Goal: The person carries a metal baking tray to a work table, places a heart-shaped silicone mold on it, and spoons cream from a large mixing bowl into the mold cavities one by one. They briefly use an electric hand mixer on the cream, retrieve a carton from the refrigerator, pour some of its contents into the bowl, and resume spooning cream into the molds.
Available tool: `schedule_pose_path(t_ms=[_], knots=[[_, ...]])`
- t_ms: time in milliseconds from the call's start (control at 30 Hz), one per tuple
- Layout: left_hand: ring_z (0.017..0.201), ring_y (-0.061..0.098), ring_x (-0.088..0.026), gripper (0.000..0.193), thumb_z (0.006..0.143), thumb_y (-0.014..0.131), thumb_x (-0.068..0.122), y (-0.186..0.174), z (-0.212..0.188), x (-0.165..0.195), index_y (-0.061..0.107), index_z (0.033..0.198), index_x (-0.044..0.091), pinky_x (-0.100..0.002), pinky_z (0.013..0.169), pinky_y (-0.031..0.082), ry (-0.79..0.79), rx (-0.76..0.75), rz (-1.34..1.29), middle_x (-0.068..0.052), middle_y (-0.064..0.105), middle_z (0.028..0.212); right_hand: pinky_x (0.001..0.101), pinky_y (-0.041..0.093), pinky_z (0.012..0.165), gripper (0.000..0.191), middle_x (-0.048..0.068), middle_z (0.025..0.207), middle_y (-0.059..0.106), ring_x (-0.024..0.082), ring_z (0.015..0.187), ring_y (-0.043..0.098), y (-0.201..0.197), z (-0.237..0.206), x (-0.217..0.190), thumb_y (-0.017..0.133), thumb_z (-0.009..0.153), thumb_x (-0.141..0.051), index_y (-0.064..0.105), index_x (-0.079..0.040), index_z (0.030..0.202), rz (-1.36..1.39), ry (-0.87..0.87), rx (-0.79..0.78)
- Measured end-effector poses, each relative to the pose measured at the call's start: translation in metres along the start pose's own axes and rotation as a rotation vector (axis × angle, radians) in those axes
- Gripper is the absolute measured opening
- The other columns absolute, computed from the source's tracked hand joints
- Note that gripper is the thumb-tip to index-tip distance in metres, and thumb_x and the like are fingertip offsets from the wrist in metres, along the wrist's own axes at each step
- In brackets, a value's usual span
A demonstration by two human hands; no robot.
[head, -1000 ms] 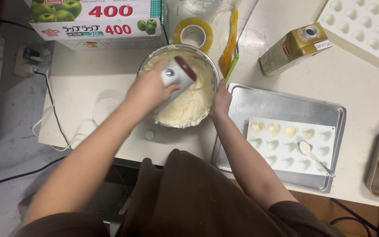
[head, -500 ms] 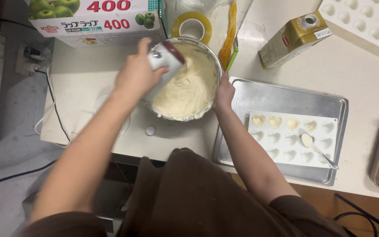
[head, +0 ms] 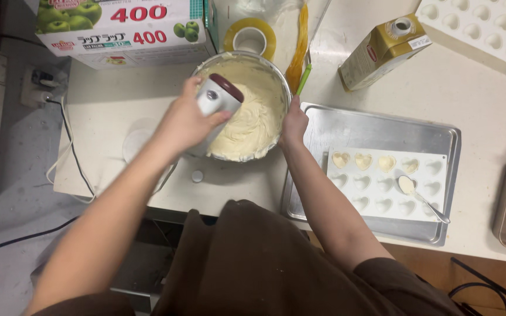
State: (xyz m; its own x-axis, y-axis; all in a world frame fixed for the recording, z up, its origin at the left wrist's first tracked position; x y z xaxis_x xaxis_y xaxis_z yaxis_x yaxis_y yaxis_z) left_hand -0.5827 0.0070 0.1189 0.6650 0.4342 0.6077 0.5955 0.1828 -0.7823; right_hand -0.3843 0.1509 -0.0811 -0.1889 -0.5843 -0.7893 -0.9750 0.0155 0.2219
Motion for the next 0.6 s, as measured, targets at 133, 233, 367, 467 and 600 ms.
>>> schedule_pose_path(t_ms=[133, 233, 367, 467, 600], knots=[[0.073, 0.059, -0.020, 0.083, 0.097, 0.066, 0.022, 0.002, -0.018, -0.024, 0.015, 0.163, 0.019, -0.038, 0.063, 0.055, -0.289, -0.274, -0.746, -0.017, 0.064, 0.103, 0.0372, 0.058, 0.074, 0.058, 0.012, 0.096, 0.070, 0.019, 0.083, 0.067, -0.001, 0.006, 0.007, 0.048, 0.104, -0.045, 0.068, 0.009, 0.106, -0.011, -0.015, -0.017], [0.075, 0.060, -0.014, 0.083, 0.103, 0.057, 0.019, 0.000, -0.020, -0.021, 0.003, 0.165, 0.022, -0.033, 0.062, 0.057, -0.215, -0.284, -0.923, -0.013, 0.062, 0.113, 0.0378, 0.058, 0.074, 0.058, 0.012, 0.096, 0.069, 0.020, 0.083, 0.067, -0.001, 0.008, 0.012, 0.049, 0.105, -0.045, 0.068, 0.010, 0.105, 0.047, -0.002, -0.054], [0.078, 0.058, -0.014, 0.089, 0.104, 0.054, 0.020, 0.003, -0.019, -0.016, -0.010, 0.165, 0.027, -0.032, 0.067, 0.058, -0.096, -0.301, -1.093, -0.013, 0.062, 0.130, 0.0365, 0.058, 0.073, 0.055, 0.010, 0.094, 0.069, 0.018, 0.081, 0.067, -0.004, 0.011, 0.013, 0.049, 0.104, -0.045, 0.069, 0.007, 0.103, 0.007, 0.020, -0.033], [0.078, 0.056, -0.012, 0.088, 0.106, 0.054, 0.022, 0.003, -0.015, -0.017, -0.010, 0.166, 0.028, -0.031, 0.066, 0.056, -0.088, -0.278, -1.147, -0.013, 0.062, 0.132, 0.0362, 0.058, 0.073, 0.053, 0.009, 0.093, 0.069, 0.018, 0.080, 0.067, -0.004, 0.011, 0.013, 0.049, 0.104, -0.044, 0.068, 0.006, 0.101, 0.023, 0.033, -0.035], [0.075, 0.055, -0.012, 0.086, 0.107, 0.053, 0.020, 0.000, -0.011, -0.012, -0.008, 0.167, 0.028, -0.030, 0.064, 0.055, -0.113, -0.259, -1.082, -0.013, 0.062, 0.127, 0.0363, 0.058, 0.072, 0.054, 0.009, 0.092, 0.069, 0.018, 0.079, 0.067, -0.003, 0.011, 0.014, 0.049, 0.105, -0.044, 0.068, 0.006, 0.099, 0.008, 0.036, -0.035]])
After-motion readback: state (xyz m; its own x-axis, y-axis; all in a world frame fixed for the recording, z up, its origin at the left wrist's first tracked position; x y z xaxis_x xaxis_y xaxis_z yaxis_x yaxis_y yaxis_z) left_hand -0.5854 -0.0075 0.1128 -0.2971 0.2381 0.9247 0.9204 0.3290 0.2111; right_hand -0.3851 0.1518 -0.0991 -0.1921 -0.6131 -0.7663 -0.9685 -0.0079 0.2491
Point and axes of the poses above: each hand's wrist, its own z-axis towards the middle knuckle, its own y-axis out of the palm, x = y × z, the point moved 6 cm from there along z, towards the middle knuckle
